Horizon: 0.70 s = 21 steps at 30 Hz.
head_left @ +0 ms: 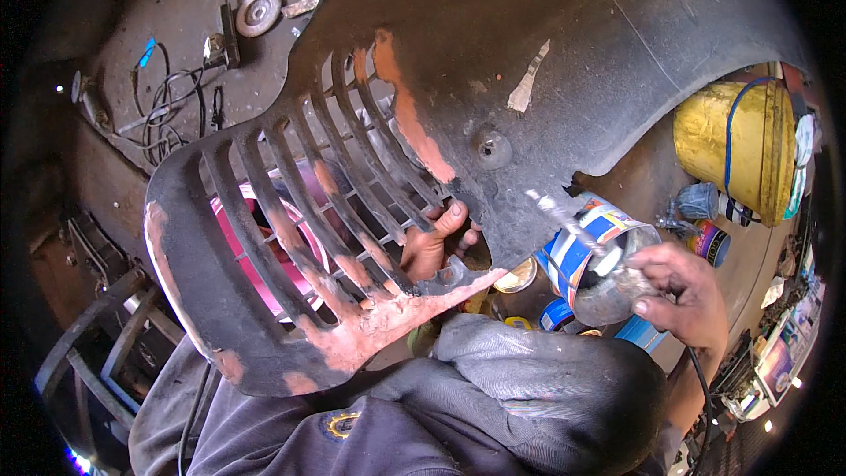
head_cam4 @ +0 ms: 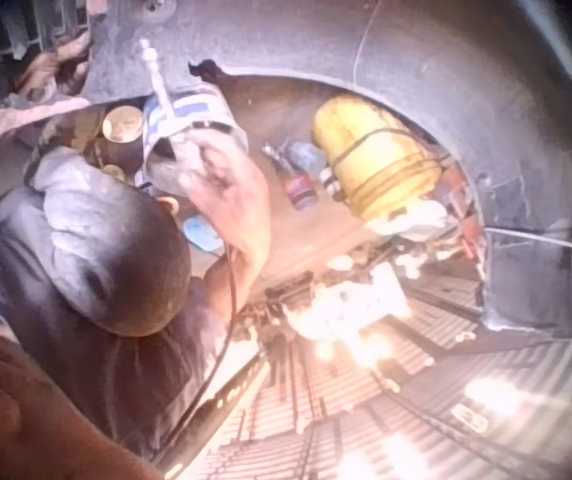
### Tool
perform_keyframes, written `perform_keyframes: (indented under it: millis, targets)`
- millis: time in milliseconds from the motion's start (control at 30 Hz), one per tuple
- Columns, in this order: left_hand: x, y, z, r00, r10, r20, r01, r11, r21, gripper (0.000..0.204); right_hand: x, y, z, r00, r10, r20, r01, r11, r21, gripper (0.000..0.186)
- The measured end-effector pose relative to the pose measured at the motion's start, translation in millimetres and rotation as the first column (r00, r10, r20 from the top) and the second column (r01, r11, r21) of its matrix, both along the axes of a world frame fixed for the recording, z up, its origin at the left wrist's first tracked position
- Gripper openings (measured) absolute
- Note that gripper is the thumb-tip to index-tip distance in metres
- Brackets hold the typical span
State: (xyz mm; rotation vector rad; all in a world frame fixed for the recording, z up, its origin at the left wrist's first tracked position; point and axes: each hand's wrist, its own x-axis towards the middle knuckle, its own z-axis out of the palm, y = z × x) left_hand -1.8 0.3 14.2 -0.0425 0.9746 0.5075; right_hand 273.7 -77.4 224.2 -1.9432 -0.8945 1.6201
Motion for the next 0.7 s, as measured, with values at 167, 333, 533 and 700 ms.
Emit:
perform_keyframes:
  millis: [167, 333, 533, 700]
  targets:
    - [7.3, 6.1, 24.6, 0.991, 0.059, -0.116, -0.061, 0.998, -0.012, 0.021, -11.6, 47.7, -8.6, 0.940, 0.338, 0.045, -0.335, 0.940, -0.065, 0.040]
    - [6.3, 3.1, 21.0, 0.995, 0.040, -0.092, -0.042, 0.999, -0.025, 0.024, -14.1, 55.1, -14.0, 0.963, 0.265, -0.042, -0.268, 0.946, -0.180, 0.041]
    - [4.6, 6.4, 20.9, 0.997, -0.005, -0.073, 0.002, 0.999, -0.041, 0.025, -12.7, 57.3, -13.7, 0.911, 0.411, -0.009, -0.410, 0.906, -0.102, 0.044]
    - [3.7, 5.9, 20.1, 0.997, -0.018, -0.079, 0.015, 0.999, -0.043, 0.025, -13.2, 61.0, -12.6, 0.929, 0.370, -0.022, -0.366, 0.907, -0.209, 0.042]
